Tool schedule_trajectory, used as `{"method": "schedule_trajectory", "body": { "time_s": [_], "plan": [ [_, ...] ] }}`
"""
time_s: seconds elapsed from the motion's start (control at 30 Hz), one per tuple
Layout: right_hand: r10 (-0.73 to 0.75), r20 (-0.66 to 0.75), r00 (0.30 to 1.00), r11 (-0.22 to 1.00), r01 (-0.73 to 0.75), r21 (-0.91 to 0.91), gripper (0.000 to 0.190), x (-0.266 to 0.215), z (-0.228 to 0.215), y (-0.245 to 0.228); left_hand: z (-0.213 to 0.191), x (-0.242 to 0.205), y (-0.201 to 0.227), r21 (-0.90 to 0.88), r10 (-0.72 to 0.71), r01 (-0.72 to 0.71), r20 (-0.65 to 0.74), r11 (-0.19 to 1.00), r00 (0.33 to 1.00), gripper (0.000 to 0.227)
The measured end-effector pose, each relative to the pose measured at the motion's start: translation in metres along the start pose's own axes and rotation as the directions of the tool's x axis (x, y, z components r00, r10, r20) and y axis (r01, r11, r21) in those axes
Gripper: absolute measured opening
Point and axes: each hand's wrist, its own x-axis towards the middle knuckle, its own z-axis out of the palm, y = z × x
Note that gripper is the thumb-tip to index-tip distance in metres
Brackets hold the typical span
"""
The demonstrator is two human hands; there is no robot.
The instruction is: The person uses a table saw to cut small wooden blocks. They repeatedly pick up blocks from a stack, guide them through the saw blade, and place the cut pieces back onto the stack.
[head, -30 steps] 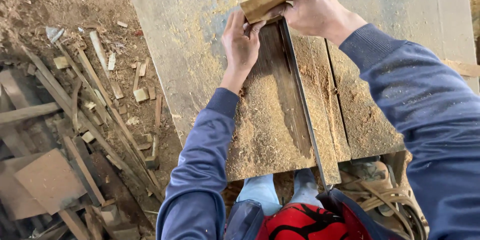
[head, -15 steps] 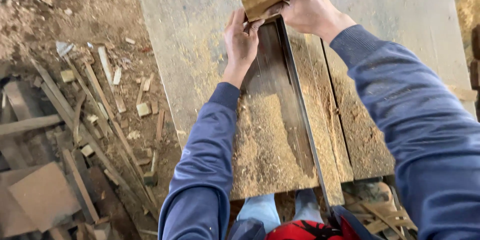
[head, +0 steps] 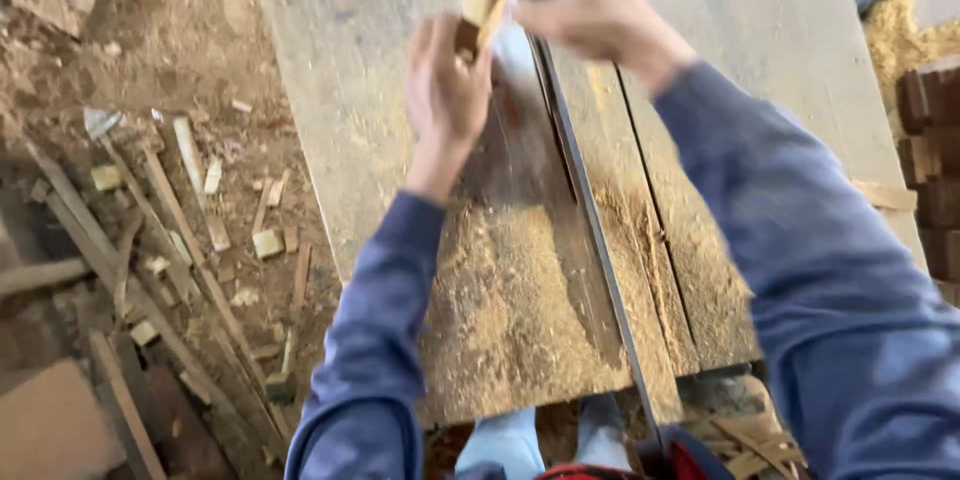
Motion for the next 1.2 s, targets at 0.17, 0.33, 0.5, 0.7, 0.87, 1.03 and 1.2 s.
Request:
{"method": "schedule_trajectory", "body": {
  "time_s": [0.17,0.33,0.5,0.7,0.87,1.03,1.2],
  "plan": [
    [-0.156,-0.126,0.980,0.981,0.169,0.097,0.055,-0.065,0.018,-0.036,-0.069,-0.062,0.071,0.223,0.202,-0.205,0.038,0.953,0.979,0.037],
    [-0.287,0.311,0.906,0.925,0.178,0.337,0.062,-0.089,0.000,-0.039,-0.077,-0.080,0.080,-0.840,-0.136,0.413,0.391,0.353,0.910,0.028],
    [-0.301,0.405,0.863,0.876,0.082,0.476,0.056,-0.109,0.013,-0.018,-0.040,-0.139,0.047,-0.369,-0.232,0.402,0.427,0.838,0.874,0.027],
    [-0.166,0.328,0.930,0.984,0.136,0.115,0.038,-0.122,0.007,-0.011,-0.017,-0.155,0.046,-0.314,-0.144,0.230,0.275,0.921,0.951,0.028],
    [-0.124,0.193,0.973,0.956,0.169,-0.239,0.031,-0.133,0.008,-0.018,-0.008,-0.148,0.045,-0.353,-0.106,0.169,0.190,0.920,0.976,0.022],
    [-0.217,0.094,0.972,0.960,0.230,-0.162,0.031,-0.128,0.013,-0.013,-0.003,-0.144,0.038,-0.377,-0.086,0.143,0.164,0.915,0.983,0.028],
    [-0.221,0.107,0.969,0.954,0.237,-0.183,0.030,-0.118,0.012,-0.003,0.000,-0.134,0.035,-0.395,-0.116,0.169,0.154,0.903,0.981,0.025]
  ]
}}
